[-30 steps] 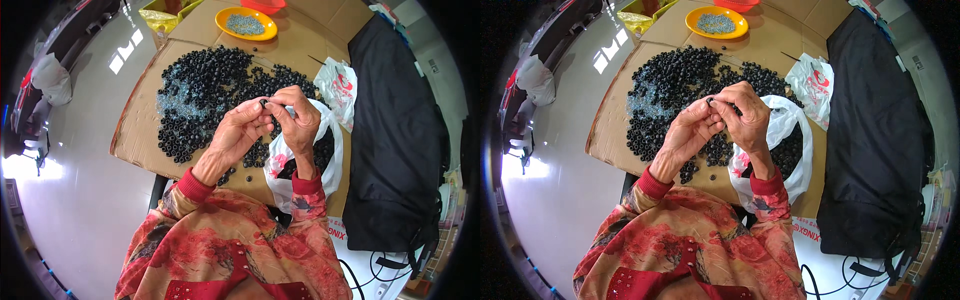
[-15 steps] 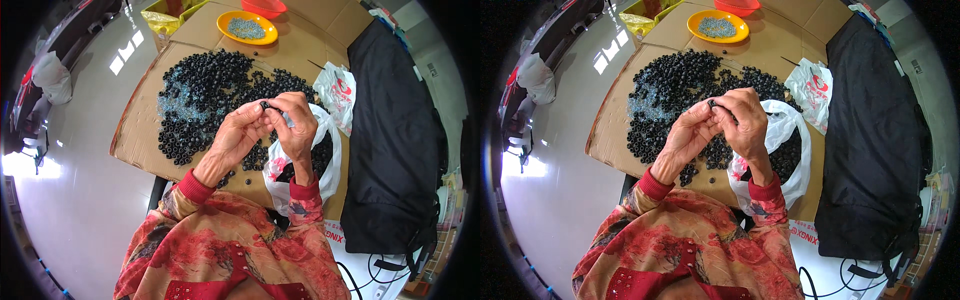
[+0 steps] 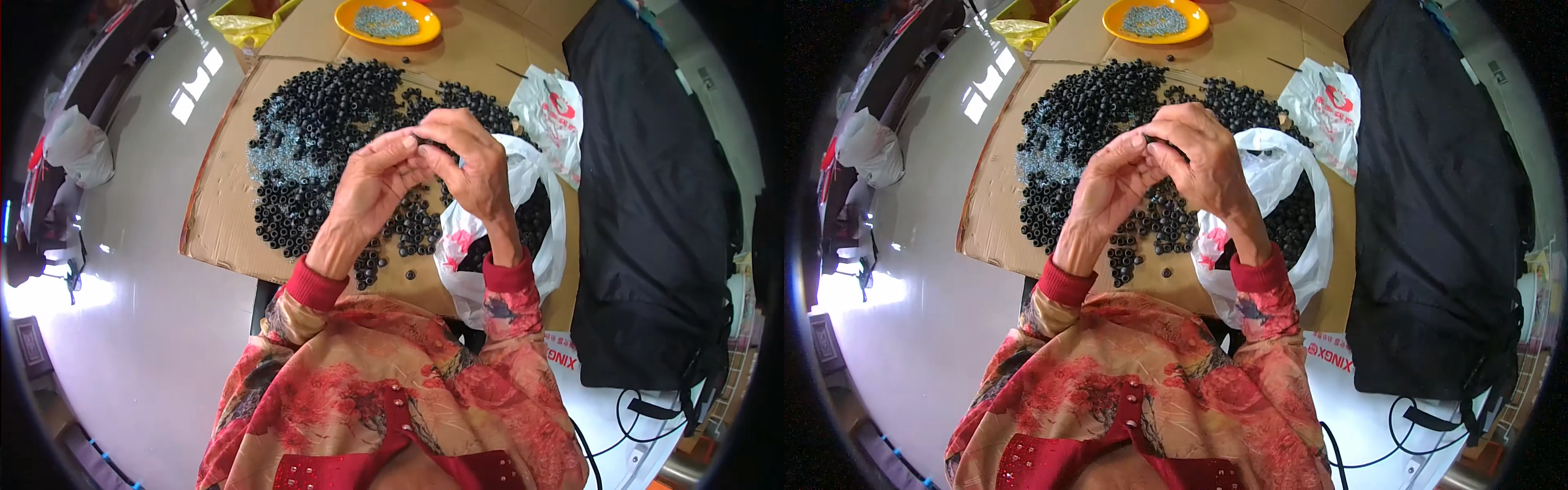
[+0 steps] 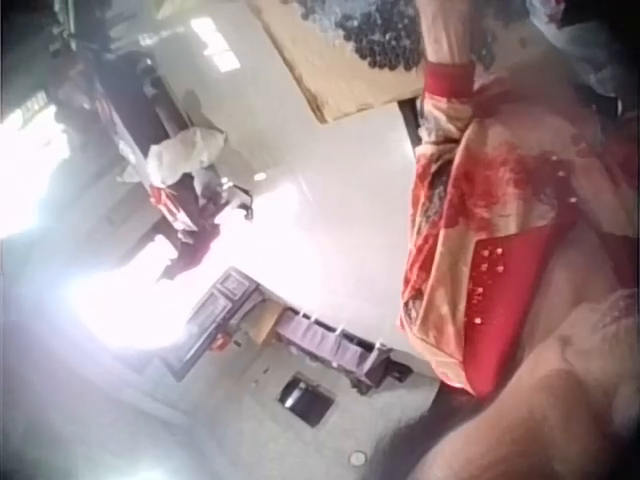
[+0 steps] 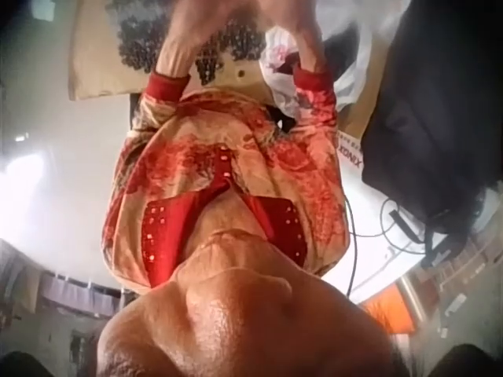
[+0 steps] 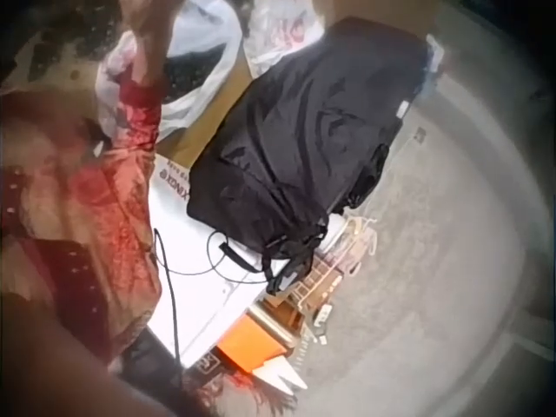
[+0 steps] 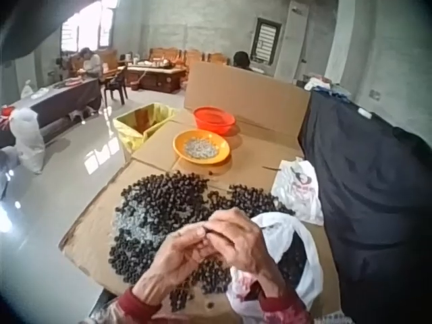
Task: The person sorts small black plastic parts by hand, inspecting them one by one and placing them into a plastic bag.
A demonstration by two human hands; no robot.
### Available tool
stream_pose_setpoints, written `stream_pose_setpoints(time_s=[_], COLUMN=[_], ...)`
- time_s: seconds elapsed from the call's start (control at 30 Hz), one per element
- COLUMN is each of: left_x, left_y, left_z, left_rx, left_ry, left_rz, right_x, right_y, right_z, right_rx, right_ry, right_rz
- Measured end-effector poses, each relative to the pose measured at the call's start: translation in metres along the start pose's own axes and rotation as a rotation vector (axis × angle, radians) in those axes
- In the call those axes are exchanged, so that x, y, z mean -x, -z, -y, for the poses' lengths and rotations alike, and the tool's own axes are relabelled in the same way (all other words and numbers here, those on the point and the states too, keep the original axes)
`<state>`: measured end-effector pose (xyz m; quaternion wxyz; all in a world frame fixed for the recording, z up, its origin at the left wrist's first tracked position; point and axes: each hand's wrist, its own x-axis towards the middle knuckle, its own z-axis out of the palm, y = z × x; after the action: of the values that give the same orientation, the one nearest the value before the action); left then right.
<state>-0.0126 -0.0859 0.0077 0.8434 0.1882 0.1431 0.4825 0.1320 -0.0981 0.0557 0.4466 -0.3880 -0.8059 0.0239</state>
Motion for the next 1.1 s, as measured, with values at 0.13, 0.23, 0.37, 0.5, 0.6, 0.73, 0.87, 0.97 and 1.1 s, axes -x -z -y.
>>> stream_pose_setpoints(time_s=[0.13,0.23,0.37,0.5,0.6,0.73,0.87,0.97,1.1], left_x=[-0.006,-0.012,-0.016,-0.015,-0.011,-0.008,-0.009,-0.002,0.006], left_y=[0.028,0.040,0.046,0.042,0.035,0.014,-0.016,-0.036,-0.048], left_z=[0.005,0.007,0.004,0.001,0.002,0.001,0.002,0.001,-0.002], left_rx=[-0.016,-0.009,-0.003,-0.027,0.005,0.068,0.086,0.062,0.021], left_ry=[-0.018,-0.007,-0.023,-0.025,-0.028,-0.019,-0.021,-0.036,-0.050], left_rz=[-0.080,-0.107,-0.114,-0.123,-0.084,0.012,0.092,0.108,0.088], right_x=[0.028,0.073,0.096,0.098,0.099,0.069,0.026,0.014,0.003], right_y=[-0.009,-0.020,-0.037,-0.048,-0.045,-0.011,0.024,0.028,0.025], right_z=[-0.026,-0.072,-0.090,-0.091,-0.090,-0.060,-0.037,-0.026,-0.016], right_rx=[-0.167,0.003,0.114,0.367,0.305,-0.255,-0.838,-1.070,-1.137], right_ry=[-0.349,-0.310,-0.188,-0.067,-0.078,-0.563,-0.693,-0.529,-0.415], right_rz=[0.128,0.225,0.358,0.448,0.428,0.147,-0.094,-0.192,-0.193])
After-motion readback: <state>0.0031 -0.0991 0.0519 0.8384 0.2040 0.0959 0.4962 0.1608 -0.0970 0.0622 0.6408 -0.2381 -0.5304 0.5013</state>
